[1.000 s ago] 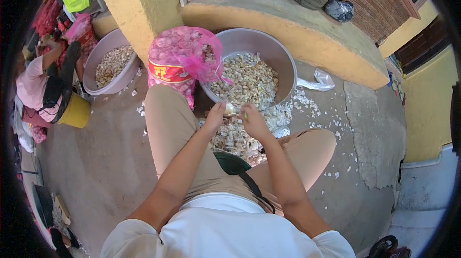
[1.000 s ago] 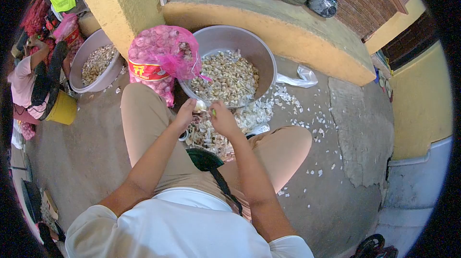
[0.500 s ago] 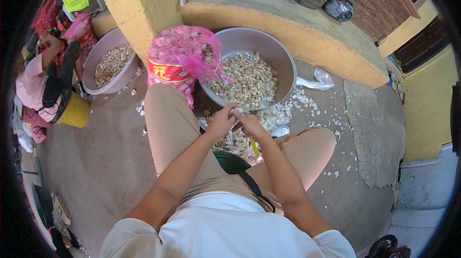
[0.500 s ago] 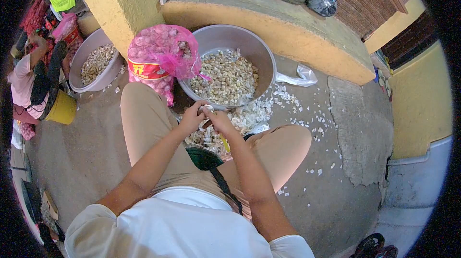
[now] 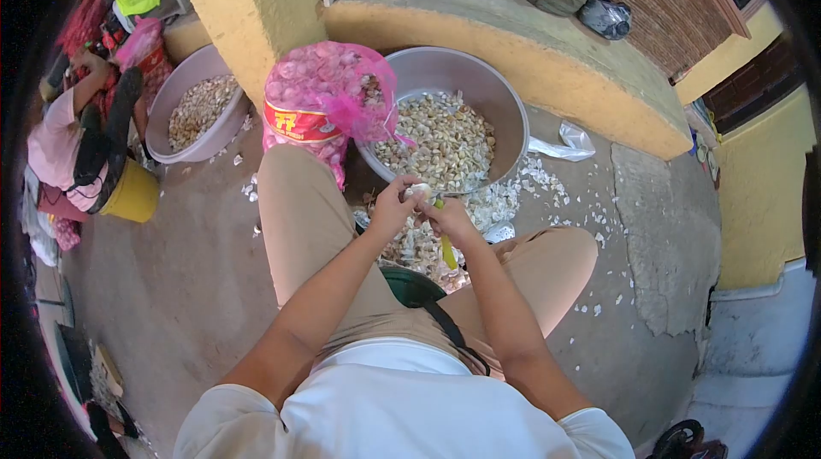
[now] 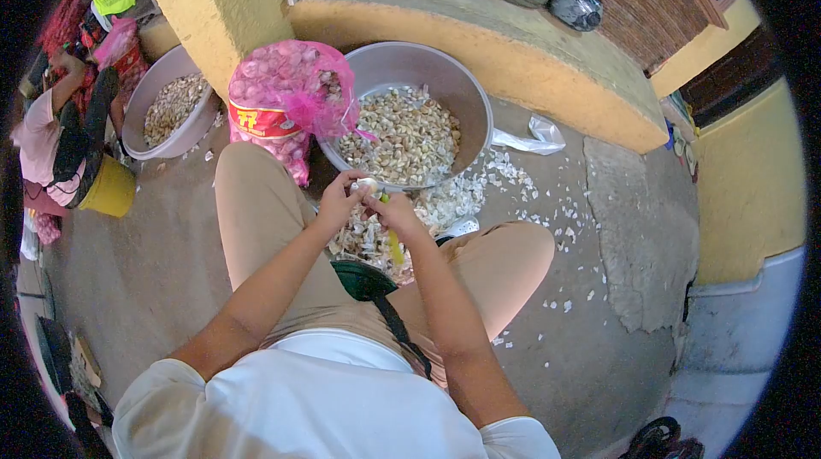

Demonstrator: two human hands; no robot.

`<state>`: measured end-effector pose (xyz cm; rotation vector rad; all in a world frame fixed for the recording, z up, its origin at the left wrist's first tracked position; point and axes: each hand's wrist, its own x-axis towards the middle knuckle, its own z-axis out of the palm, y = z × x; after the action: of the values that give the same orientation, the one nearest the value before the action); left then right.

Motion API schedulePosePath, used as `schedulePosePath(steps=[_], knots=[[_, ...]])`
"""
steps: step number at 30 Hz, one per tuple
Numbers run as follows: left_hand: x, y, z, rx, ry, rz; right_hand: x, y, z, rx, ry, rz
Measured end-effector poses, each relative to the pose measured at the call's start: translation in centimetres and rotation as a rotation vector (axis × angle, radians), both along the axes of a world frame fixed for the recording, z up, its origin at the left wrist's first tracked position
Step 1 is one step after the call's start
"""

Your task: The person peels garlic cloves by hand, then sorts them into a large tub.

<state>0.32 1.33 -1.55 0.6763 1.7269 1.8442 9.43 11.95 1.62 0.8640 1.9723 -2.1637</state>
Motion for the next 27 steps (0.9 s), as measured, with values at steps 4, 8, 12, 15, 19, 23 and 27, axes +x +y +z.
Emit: schedulePosePath(steps=[4, 8, 12, 15, 19, 23, 27], knots=[[0.3, -0.2, 0.7, -0.118, 0.105, 0.023, 0.0, -0.2, 0.6, 0.135, -0.042, 0.033], [0.1, -0.2, 1.2, -0.197, 0.211, 0.039, -0.2, -0.1, -0.4, 0.201, -0.091, 0.034], [0.2, -0.2, 0.8, -0.135, 0.195, 0.082, -0.1, 0.2, -0.7, 0.392, -0.026, 0.074], [0.0, -0.2, 0.8, -0.214, 0.155, 0.076, -0.1, 0.2, -0.2, 0.470, -0.017, 0.075], [0.3, -0.3, 1.3, -0.300, 0.413, 0.086, 0.0, 0.8, -0.7, 0.508, 0.002, 0.116], [0.3, -0.1, -0.4, -0.238, 0.362, 0.015, 0.2, 0.8, 0.5, 0.465, -0.017, 0.213], [0.3, -0.1, 0.1, -0.403, -0.072, -0.126, 0.3, 0.4, 0.5, 0.416, -0.030, 0.181]])
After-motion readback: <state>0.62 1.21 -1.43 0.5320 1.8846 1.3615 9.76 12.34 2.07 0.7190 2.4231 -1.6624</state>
